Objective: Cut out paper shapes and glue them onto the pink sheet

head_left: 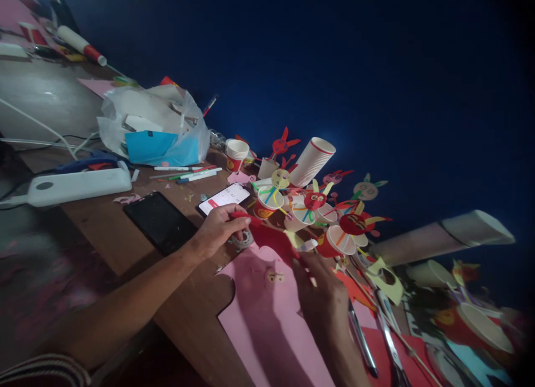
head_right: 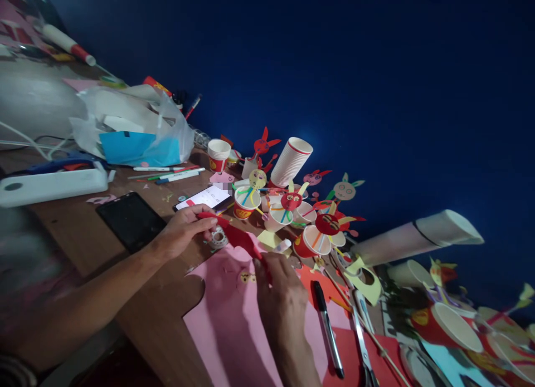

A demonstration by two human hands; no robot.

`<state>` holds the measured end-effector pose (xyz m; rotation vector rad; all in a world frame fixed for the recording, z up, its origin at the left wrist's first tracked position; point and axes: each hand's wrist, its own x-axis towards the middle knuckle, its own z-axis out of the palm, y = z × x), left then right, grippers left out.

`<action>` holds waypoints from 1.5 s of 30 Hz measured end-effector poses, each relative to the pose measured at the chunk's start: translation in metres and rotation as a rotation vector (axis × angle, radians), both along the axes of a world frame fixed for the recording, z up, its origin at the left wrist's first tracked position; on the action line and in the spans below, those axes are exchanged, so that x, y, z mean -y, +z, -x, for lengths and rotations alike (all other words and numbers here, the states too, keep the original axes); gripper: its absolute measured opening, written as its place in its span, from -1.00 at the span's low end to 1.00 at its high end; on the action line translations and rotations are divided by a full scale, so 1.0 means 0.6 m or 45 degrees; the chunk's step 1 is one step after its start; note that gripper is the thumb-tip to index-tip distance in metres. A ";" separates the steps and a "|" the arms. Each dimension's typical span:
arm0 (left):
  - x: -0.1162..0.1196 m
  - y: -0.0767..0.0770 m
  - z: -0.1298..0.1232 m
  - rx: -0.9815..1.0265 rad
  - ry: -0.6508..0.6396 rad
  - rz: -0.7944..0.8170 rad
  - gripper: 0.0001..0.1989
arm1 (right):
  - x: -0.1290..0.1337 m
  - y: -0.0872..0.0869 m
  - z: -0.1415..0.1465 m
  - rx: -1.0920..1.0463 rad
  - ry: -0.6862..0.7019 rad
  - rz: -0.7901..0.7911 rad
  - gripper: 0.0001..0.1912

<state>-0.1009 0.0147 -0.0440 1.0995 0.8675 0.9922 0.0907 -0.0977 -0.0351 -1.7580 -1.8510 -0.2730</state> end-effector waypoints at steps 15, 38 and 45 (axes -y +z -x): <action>-0.009 0.019 0.018 0.229 0.365 -0.147 -0.80 | 0.033 -0.080 0.107 -0.047 0.567 0.181 -0.67; 0.134 -0.009 -0.042 -0.954 -0.975 -0.890 -0.90 | 0.057 -0.091 -0.060 0.148 0.144 0.349 -0.66; 0.145 -0.031 -0.049 -1.078 -1.041 -1.093 -0.90 | -0.017 -0.088 -0.034 0.193 0.174 0.486 -0.67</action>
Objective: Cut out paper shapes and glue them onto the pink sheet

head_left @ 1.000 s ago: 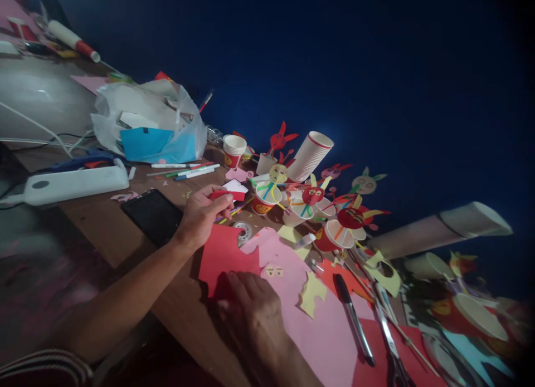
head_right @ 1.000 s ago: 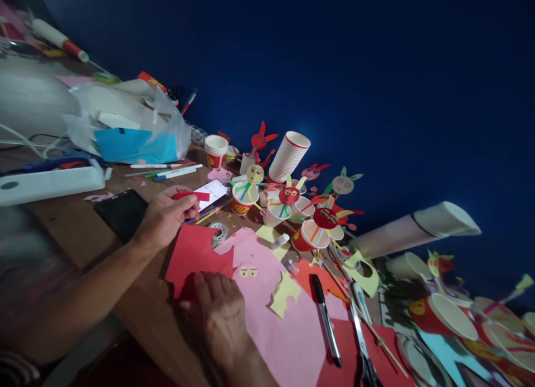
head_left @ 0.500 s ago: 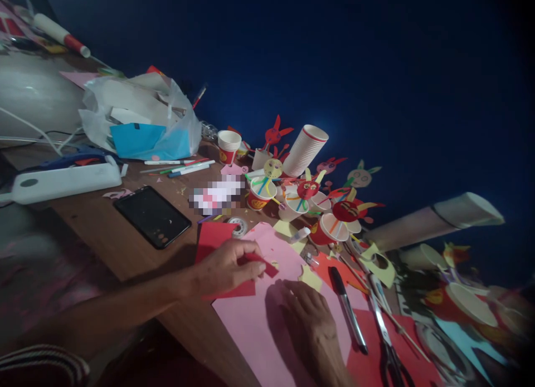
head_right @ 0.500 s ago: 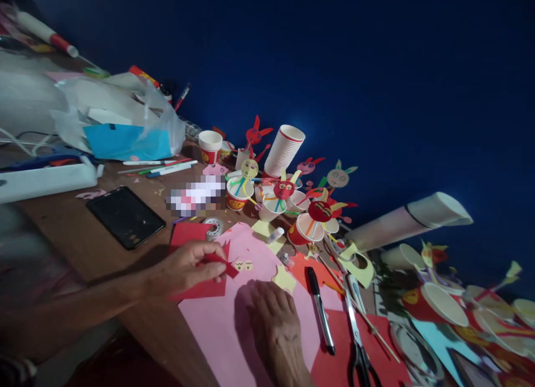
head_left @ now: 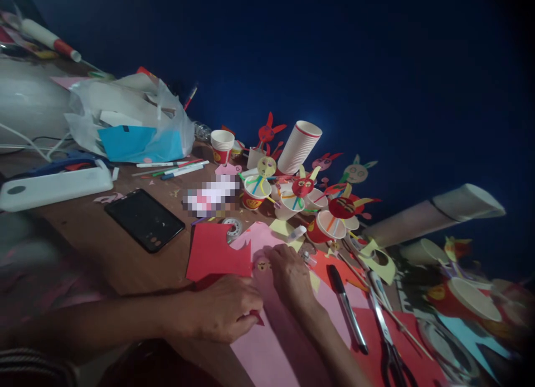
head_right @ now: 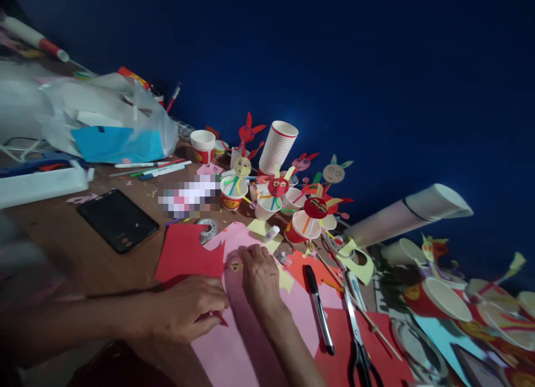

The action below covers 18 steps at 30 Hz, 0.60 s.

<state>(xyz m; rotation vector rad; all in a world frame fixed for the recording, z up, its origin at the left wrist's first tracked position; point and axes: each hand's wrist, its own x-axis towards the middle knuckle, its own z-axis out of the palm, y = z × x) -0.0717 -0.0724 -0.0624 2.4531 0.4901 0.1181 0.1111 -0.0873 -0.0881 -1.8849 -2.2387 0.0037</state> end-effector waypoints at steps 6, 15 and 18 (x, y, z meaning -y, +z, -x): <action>0.000 -0.009 0.002 0.003 0.024 -0.004 -0.89 | -0.005 -0.003 0.002 -0.026 0.000 0.057 -0.73; -0.008 -0.007 0.002 -0.024 0.022 0.008 -0.88 | -0.007 -0.001 -0.003 -0.115 -0.041 0.062 -0.80; -0.008 -0.005 0.002 -0.036 0.029 0.021 -0.88 | 0.002 0.007 -0.013 -0.150 0.003 0.062 -0.80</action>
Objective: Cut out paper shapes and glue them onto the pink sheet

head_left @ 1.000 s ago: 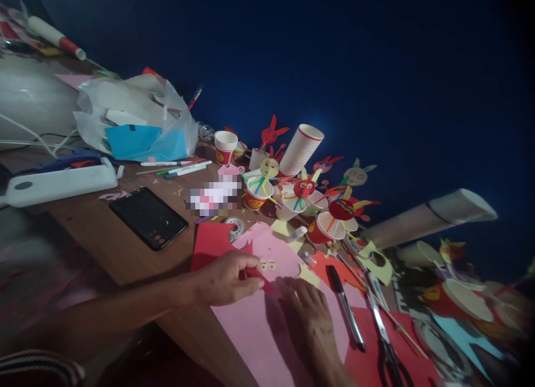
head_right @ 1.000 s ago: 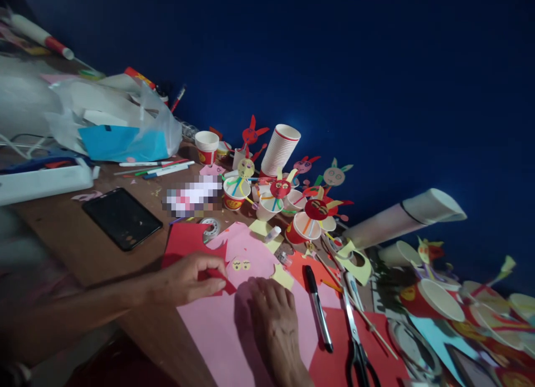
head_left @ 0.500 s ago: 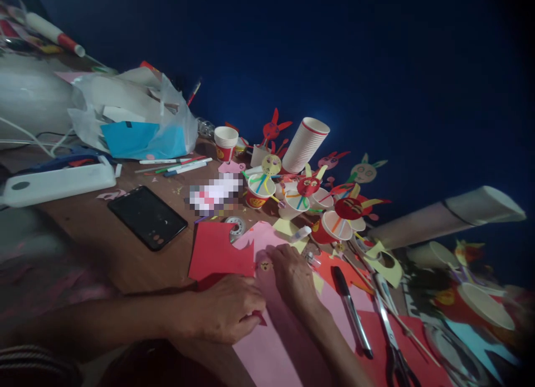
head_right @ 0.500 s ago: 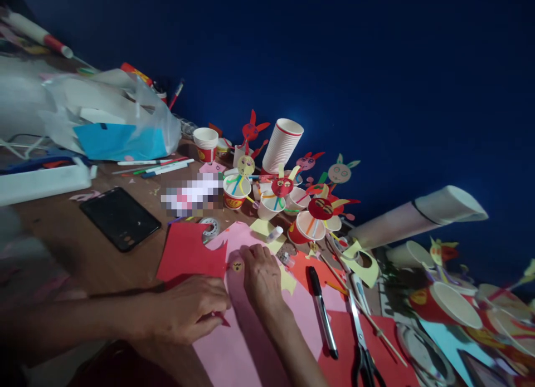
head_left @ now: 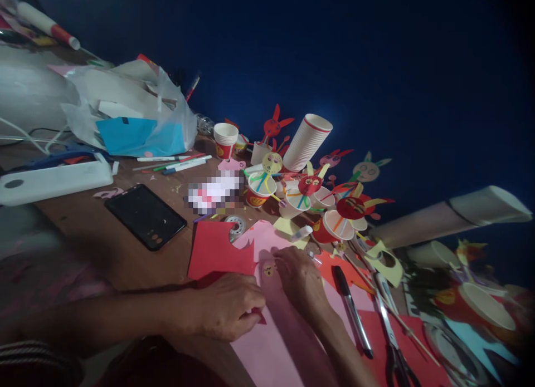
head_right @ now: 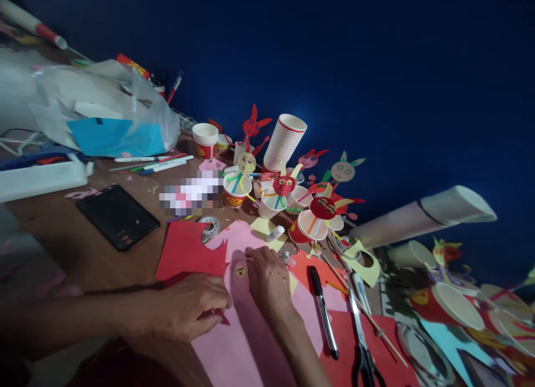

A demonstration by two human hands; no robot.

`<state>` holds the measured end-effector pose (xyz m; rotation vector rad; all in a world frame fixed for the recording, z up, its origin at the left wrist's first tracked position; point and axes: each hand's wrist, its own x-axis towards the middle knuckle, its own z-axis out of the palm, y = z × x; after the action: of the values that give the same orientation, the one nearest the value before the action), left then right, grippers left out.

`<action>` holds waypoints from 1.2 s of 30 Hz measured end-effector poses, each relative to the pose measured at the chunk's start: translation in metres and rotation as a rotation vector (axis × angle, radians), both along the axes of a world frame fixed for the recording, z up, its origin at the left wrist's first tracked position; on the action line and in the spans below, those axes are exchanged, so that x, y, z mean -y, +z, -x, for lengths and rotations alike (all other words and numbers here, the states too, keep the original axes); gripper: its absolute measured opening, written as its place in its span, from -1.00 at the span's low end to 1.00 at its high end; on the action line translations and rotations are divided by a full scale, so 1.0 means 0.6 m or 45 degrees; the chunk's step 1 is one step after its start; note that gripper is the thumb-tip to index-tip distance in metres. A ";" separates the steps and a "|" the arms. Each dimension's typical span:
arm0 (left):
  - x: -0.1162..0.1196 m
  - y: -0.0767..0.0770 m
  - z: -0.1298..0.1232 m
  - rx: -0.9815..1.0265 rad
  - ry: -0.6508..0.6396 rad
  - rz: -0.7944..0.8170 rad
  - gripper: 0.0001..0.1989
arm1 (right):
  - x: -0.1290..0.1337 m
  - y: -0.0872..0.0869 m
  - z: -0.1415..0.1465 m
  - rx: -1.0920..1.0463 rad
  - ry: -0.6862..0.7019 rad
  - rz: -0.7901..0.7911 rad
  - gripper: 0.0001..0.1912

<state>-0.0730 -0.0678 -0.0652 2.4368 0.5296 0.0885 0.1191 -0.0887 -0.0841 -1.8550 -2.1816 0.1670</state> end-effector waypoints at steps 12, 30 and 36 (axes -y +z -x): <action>0.002 -0.006 -0.002 0.041 0.003 -0.037 -0.88 | 0.041 -0.011 -0.020 -0.013 0.200 -0.022 -0.44; 0.000 0.004 0.001 0.044 -0.019 0.053 -0.93 | 0.090 -0.003 -0.033 0.118 -0.183 -0.368 -0.64; 0.003 -0.002 -0.001 0.073 -0.041 0.034 -0.92 | 0.162 -0.021 -0.057 0.201 -0.070 -0.296 -0.68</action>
<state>-0.0725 -0.0694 -0.0665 2.4084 0.4630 0.1361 0.1535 -0.1860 -0.0965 -1.8473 -2.1407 -0.2428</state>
